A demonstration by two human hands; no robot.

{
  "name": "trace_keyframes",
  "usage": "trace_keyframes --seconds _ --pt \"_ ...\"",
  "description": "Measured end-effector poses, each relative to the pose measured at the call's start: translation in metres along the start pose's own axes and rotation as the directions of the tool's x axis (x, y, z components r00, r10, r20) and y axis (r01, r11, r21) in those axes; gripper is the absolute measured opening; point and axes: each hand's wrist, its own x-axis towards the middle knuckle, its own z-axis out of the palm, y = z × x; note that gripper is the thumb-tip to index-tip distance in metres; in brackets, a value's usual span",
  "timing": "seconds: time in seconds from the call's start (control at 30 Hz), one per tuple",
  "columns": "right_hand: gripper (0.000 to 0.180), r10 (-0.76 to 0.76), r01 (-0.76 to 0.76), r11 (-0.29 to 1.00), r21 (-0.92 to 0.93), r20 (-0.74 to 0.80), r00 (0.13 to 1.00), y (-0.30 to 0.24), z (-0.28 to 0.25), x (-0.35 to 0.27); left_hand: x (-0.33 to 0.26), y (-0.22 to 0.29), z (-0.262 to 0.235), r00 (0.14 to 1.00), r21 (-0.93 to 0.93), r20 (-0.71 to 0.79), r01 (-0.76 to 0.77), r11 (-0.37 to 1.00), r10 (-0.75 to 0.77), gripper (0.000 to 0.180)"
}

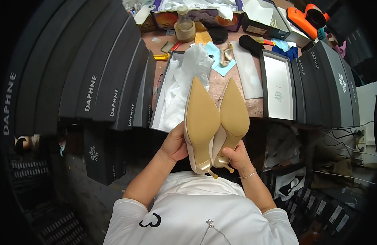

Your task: Inspecting manufactured shoes and packing them into boxes with protective tissue paper and foam inserts.

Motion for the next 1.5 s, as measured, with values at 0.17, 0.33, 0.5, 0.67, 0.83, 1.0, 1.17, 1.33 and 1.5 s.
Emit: trace_keyframes --seconds 0.17,0.33,0.5,0.67,0.83,1.0,1.17,1.33,1.5 --pt "0.036 0.031 -0.027 0.998 -0.054 0.078 0.996 0.001 0.017 0.001 -0.012 -0.001 -0.011 0.996 0.246 -0.051 -0.059 0.967 0.074 0.043" --pt "0.032 0.132 -0.084 0.977 -0.197 0.247 0.96 0.003 0.058 0.031 -0.048 0.026 -0.014 0.904 0.491 0.047 -0.392 0.778 0.425 0.041" --pt "0.06 0.235 -0.15 0.964 -0.22 0.441 0.866 0.029 0.104 0.05 -0.122 0.029 -0.031 0.74 0.553 0.014 -0.566 0.612 0.672 0.043" --pt "0.044 0.246 -0.13 0.952 -0.276 0.441 0.863 0.054 0.091 0.048 -0.171 0.015 -0.037 0.622 0.546 -0.188 -0.578 0.607 0.76 0.047" --pt "0.032 0.274 -0.159 0.913 -0.375 0.276 0.921 0.059 0.048 0.045 -0.124 0.025 -0.024 0.735 0.498 -0.145 -0.525 0.69 0.663 0.053" --pt "0.026 0.272 -0.169 0.901 -0.4 0.216 0.938 0.06 0.01 0.047 -0.016 0.064 -0.006 0.932 0.427 -0.026 -0.316 0.847 0.361 0.051" --pt "0.029 0.345 -0.263 0.85 -0.457 0.105 0.933 0.08 -0.027 0.063 0.081 0.092 0.005 0.994 0.411 0.035 -0.107 0.905 0.101 0.05" --pt "0.032 0.535 -0.534 0.843 -0.058 -0.004 0.845 0.084 -0.039 0.082 0.128 0.105 -0.017 0.999 0.345 0.031 0.014 0.939 -0.027 0.049" --pt "0.03 0.612 -0.612 0.791 0.012 -0.027 0.79 0.073 -0.036 0.097 0.141 0.12 -0.042 1.0 0.259 0.005 0.011 0.966 -0.013 0.047"
